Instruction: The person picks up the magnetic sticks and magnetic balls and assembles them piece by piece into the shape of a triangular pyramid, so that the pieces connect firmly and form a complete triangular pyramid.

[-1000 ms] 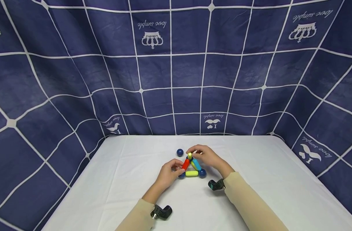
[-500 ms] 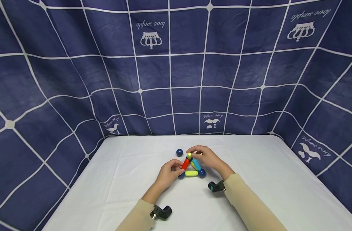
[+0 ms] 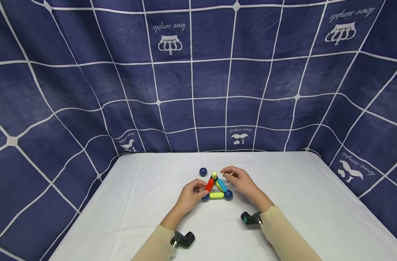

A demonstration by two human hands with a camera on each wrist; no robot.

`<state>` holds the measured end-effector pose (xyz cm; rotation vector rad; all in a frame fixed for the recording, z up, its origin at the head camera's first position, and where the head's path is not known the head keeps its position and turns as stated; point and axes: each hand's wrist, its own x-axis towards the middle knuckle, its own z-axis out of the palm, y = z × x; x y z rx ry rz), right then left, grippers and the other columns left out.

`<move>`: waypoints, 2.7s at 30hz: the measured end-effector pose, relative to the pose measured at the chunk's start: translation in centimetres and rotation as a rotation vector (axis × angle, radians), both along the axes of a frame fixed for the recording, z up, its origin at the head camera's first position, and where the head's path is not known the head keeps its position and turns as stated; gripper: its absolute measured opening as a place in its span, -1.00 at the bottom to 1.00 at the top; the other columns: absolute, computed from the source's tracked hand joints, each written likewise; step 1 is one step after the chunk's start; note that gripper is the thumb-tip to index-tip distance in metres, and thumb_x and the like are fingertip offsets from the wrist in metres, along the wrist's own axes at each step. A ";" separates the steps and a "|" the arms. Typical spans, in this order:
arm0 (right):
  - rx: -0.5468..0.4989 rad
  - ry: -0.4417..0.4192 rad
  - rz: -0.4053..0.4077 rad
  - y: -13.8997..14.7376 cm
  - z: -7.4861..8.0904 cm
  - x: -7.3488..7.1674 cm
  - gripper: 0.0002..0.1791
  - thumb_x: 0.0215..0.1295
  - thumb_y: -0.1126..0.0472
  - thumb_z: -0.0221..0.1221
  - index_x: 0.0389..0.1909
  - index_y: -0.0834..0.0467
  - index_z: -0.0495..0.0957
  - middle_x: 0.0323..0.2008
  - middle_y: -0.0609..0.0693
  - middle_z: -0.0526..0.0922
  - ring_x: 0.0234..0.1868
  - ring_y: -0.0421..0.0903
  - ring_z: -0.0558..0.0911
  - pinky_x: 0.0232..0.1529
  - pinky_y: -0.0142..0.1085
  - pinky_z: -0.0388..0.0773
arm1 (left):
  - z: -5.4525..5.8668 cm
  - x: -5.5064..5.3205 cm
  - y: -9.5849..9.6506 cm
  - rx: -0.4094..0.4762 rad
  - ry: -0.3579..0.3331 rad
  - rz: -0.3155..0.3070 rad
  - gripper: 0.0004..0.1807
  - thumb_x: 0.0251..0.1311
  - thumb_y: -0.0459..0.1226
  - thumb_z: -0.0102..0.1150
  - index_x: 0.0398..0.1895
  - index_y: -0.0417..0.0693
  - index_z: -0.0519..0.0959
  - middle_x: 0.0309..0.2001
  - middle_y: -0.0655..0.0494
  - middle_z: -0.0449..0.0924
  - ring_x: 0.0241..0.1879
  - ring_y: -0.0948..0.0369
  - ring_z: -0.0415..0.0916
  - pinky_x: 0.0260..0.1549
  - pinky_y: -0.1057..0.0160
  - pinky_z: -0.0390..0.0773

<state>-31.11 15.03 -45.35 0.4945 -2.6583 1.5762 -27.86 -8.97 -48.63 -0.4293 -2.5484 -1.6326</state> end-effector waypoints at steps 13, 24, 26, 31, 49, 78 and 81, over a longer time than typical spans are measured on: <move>-0.027 -0.037 0.114 2.4 -2.7 1.4 -0.68 0.41 0.13 0.21 0.08 0.18 0.59 -0.04 0.14 0.66 -0.24 -0.18 0.54 -0.21 -0.40 0.51 | 0.2 -0.4 -0.2 -0.013 -0.038 -0.009 -0.79 0.18 -0.28 0.39 -0.13 -0.04 0.64 -0.23 0.07 0.66 -0.25 0.22 0.51 -0.23 0.38 0.53; -0.063 -0.026 0.179 2.4 -3.6 1.4 -0.67 0.24 0.19 0.36 0.00 0.20 0.61 -0.16 0.16 0.65 -0.32 -0.21 0.48 -0.28 -0.43 0.44 | 1.1 -0.8 -1.1 0.066 -0.140 -0.069 -0.76 0.26 -0.29 0.30 -0.04 -0.17 0.62 -0.18 -0.02 0.65 -0.32 0.24 0.57 -0.39 0.30 0.62; -0.051 -0.017 0.167 2.4 -3.7 1.5 -0.67 0.23 0.19 0.37 -0.02 0.18 0.62 -0.18 0.14 0.65 -0.34 -0.21 0.47 -0.29 -0.43 0.43 | 1.3 -1.2 -1.2 0.086 -0.164 -0.062 -0.74 0.29 -0.30 0.26 0.00 -0.21 0.60 -0.18 -0.04 0.63 -0.35 0.23 0.58 -0.42 0.28 0.63; -0.019 -0.002 0.138 2.2 -3.7 1.6 -0.70 0.21 0.17 0.39 -0.05 0.14 0.64 -0.23 0.07 0.65 -0.35 -0.21 0.47 -0.31 -0.42 0.43 | 1.8 -2.6 -1.3 0.059 -0.181 -0.003 -0.72 0.31 -0.33 0.23 0.06 -0.19 0.56 -0.13 -0.06 0.60 -0.37 0.20 0.60 -0.46 0.28 0.64; 0.010 0.015 0.089 1.9 -3.7 1.9 -0.76 0.20 0.20 0.39 -0.12 0.13 0.66 -0.35 -0.01 0.56 -0.39 -0.22 0.43 -0.35 -0.43 0.38 | 1.8 -7.0 -0.5 -0.225 -0.106 0.120 -0.48 0.21 -0.26 0.35 0.27 0.06 0.51 0.18 -0.11 0.54 -0.56 0.21 0.53 -0.47 0.28 0.57; 0.023 0.028 0.092 2.0 -4.0 1.8 -0.74 0.20 0.13 0.40 -0.12 0.11 0.66 -0.34 -0.03 0.58 -0.38 -0.23 0.45 -0.35 -0.42 0.40 | 1.9 -6.1 -0.6 -0.090 -0.157 0.105 -0.60 0.18 -0.32 0.37 0.11 -0.01 0.62 0.04 -0.11 0.60 -0.46 0.22 0.57 -0.55 0.30 0.59; 0.021 0.026 0.092 2.0 -3.9 1.8 -0.74 0.19 0.11 0.40 -0.13 0.09 0.66 -0.35 -0.03 0.58 -0.38 -0.22 0.46 -0.34 -0.42 0.41 | 2.5 -5.6 -0.4 -0.036 -0.174 0.095 -0.60 0.20 -0.31 0.36 0.13 -0.01 0.61 0.04 -0.11 0.59 -0.49 0.23 0.61 -0.59 0.28 0.59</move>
